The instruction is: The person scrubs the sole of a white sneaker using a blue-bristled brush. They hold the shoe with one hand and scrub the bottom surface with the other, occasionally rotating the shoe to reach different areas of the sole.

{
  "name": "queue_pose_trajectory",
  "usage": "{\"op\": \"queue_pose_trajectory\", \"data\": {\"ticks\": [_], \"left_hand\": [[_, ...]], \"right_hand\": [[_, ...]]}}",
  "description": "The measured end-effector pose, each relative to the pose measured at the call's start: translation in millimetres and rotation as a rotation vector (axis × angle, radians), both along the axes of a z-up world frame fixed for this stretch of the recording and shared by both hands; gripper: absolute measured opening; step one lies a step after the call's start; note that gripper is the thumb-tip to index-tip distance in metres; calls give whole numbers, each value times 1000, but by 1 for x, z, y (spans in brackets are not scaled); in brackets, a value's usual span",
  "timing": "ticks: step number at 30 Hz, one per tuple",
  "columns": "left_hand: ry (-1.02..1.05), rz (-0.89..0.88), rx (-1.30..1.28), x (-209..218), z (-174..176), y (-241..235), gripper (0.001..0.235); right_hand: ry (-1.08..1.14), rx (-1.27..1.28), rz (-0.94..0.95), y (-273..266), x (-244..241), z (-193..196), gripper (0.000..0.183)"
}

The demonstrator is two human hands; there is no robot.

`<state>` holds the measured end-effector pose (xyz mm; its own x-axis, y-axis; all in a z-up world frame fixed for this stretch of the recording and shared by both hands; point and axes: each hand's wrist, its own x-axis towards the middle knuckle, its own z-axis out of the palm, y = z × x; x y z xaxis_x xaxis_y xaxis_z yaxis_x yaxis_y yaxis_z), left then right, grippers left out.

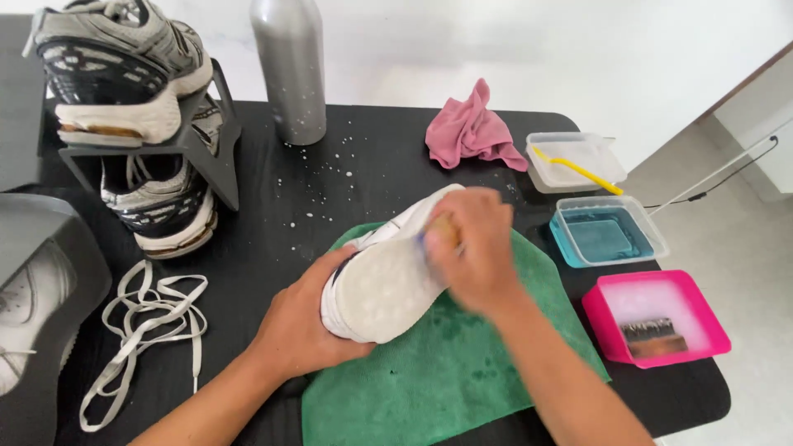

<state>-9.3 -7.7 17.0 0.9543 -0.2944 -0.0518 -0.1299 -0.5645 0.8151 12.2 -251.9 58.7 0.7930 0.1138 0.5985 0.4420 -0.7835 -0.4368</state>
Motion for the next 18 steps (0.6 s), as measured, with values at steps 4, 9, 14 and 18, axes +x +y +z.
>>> {"op": "queue_pose_trajectory", "data": {"ticks": [4, 9, 14, 18], "left_hand": [[45, 2, 68, 0, 3, 0, 117], [-20, -30, 41, 1, -7, 4, 120], [-25, -49, 28, 1, -3, 4, 120], [113, 15, 49, 1, 9, 0, 119]], "right_hand": [[-126, -148, 286, 39, -48, 22, 28], [-178, -54, 123, -34, 23, -19, 19], [59, 161, 77, -74, 45, -31, 17], [58, -19, 157, -41, 5, -8, 13]]}}
